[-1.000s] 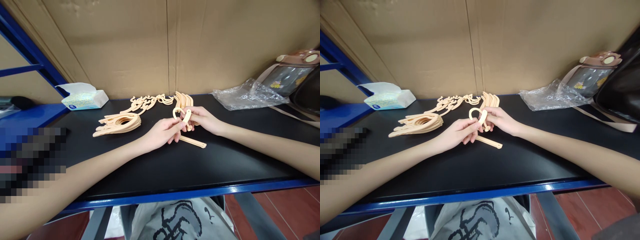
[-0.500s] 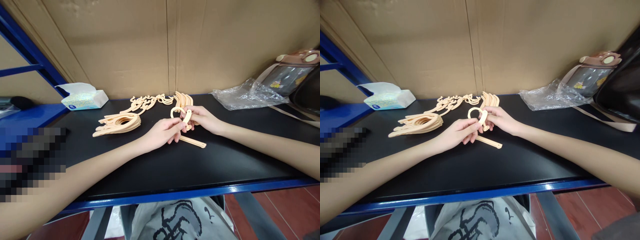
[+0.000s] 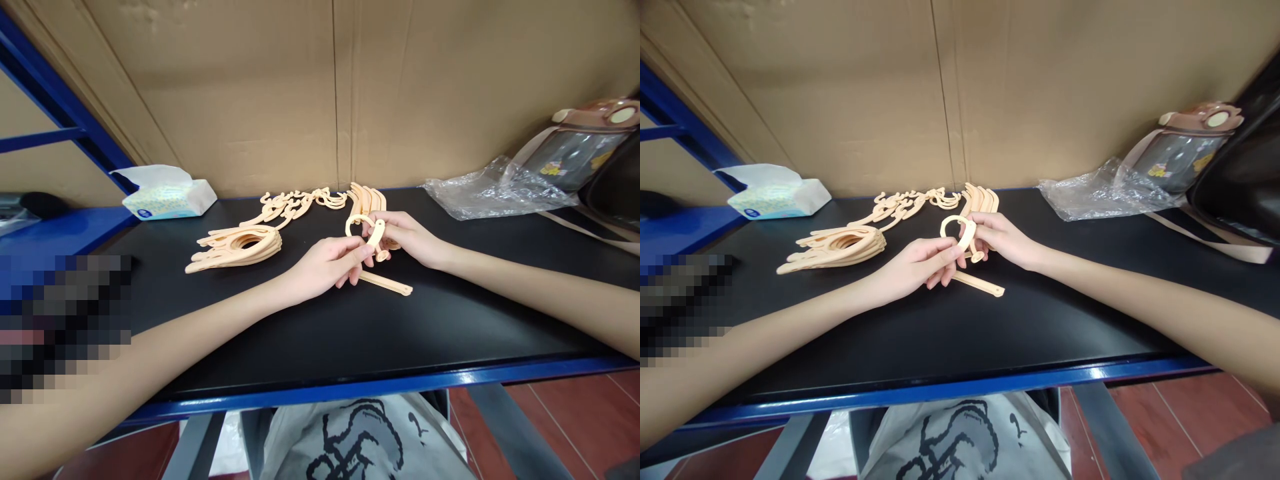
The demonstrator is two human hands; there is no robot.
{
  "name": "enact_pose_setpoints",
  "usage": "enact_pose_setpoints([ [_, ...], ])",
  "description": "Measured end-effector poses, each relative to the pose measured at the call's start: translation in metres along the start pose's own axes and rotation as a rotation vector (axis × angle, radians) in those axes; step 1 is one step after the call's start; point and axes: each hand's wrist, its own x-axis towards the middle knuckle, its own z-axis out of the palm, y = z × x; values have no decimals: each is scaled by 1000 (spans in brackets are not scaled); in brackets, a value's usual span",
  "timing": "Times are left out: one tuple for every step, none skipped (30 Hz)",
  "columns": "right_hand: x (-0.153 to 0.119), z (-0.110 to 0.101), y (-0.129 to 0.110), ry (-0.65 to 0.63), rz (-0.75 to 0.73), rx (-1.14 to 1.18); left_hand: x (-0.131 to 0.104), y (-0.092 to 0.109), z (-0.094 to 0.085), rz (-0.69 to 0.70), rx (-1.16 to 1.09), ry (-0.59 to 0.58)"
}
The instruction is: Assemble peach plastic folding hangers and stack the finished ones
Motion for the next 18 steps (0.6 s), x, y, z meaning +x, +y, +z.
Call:
enact_pose_setpoints([
  [0,0,0,-2,2,2,0,0,0,0,-2,0],
  [0,0,0,-5,4,4,0,0,0,1,-4,2],
  [0,0,0,-7,5,7,0,0,0,1,-5,2],
  [0,0,-1,-6,5,8,0,0,0,2,-8,3],
  [0,0,-1,-5,5,8,0,-1,0,3,-10,4],
  [0,0,-1,-3,5,7,0,-1,0,4,-11,5],
  [0,1,-1,-3,4,5,0,-1,0,4,-10,4],
  [0,1,-1,-4,4,2,0,-1,0,5,-10,1],
  [0,1,-1,-8,4,-2,0,-1,0,5,-9,-1],
  [-1,1,-1,-12,3,-4,0,-1,0,6,-8,-1],
  [-1,1,-1,-20,2,-5,0,-1,0,6,-8,-1],
  [-1,1,-1,-28,-1,-5,0,0,0,5,-9,-1],
  [-1,1,-1,-37,-6,-4,0,0,-1,3,-10,0],
  [-1,1,-1,-47,-11,-5,0,0,-1,0,-12,2],
  [-1,1,-1,-57,-17,-7,0,0,-1,-3,-14,3],
  [-1,1,0,-67,-24,-10,1,1,-1,-5,-16,3],
  [-1,0,0,-74,-31,-13,1,1,0,-8,-18,4],
  [0,0,0,-78,-36,-15,1,1,0,-10,-20,4],
])
